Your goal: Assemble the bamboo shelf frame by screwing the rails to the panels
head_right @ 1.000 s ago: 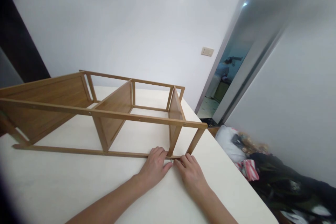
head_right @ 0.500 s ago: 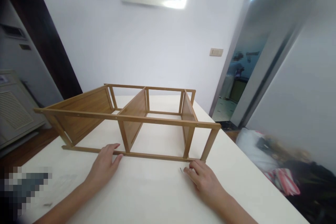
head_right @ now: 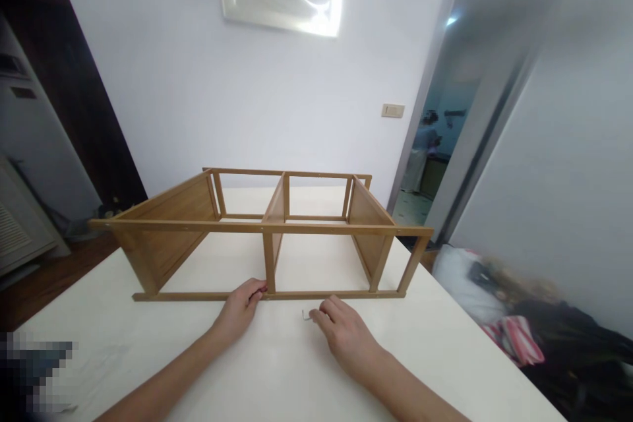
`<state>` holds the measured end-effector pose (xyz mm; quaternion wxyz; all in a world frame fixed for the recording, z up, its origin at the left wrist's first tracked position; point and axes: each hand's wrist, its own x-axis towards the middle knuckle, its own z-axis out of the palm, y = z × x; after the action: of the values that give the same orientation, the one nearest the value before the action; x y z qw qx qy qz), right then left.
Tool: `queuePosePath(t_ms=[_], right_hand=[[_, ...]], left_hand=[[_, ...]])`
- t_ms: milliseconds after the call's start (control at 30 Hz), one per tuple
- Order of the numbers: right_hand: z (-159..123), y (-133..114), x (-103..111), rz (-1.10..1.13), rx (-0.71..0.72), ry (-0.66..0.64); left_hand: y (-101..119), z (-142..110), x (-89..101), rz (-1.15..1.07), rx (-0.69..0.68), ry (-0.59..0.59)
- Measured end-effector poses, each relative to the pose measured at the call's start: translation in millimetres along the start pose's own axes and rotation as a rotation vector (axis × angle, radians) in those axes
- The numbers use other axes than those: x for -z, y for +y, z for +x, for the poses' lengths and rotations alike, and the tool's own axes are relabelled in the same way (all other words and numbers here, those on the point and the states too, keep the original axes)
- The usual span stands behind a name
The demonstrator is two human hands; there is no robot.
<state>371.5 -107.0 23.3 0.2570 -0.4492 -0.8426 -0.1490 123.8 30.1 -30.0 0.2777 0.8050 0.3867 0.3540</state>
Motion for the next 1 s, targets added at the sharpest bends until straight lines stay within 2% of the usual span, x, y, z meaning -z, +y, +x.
queuePosePath(t_ms=[167, 300, 467, 667, 1000], right_hand=[[14.4, 1.9, -9.0, -0.007, -0.01, -0.066], [23.7, 1.9, -13.8, -0.03, -0.039, -0.096], [27.1, -3.8, -23.8, 0.002, -0.081, -0.1], [26.4, -2.1, -33.4, 0.069, -0.073, -0.104], [21.1, 4.5, -46.8, 0.096, -0.064, -0.1]], left_hand=[[25.4, 1.9, -33.5, -0.037, -0.033, -0.057], [40.9, -6.0, -46.7, 0.056, -0.01, -0.057], [50.6, -13.7, -42.7, 0.222, 0.024, -0.037], [54.3, -13.0, -38.4, 0.204, 0.038, -0.062], [51.7, -11.9, -42.9, 0.223, 0.025, -0.05]])
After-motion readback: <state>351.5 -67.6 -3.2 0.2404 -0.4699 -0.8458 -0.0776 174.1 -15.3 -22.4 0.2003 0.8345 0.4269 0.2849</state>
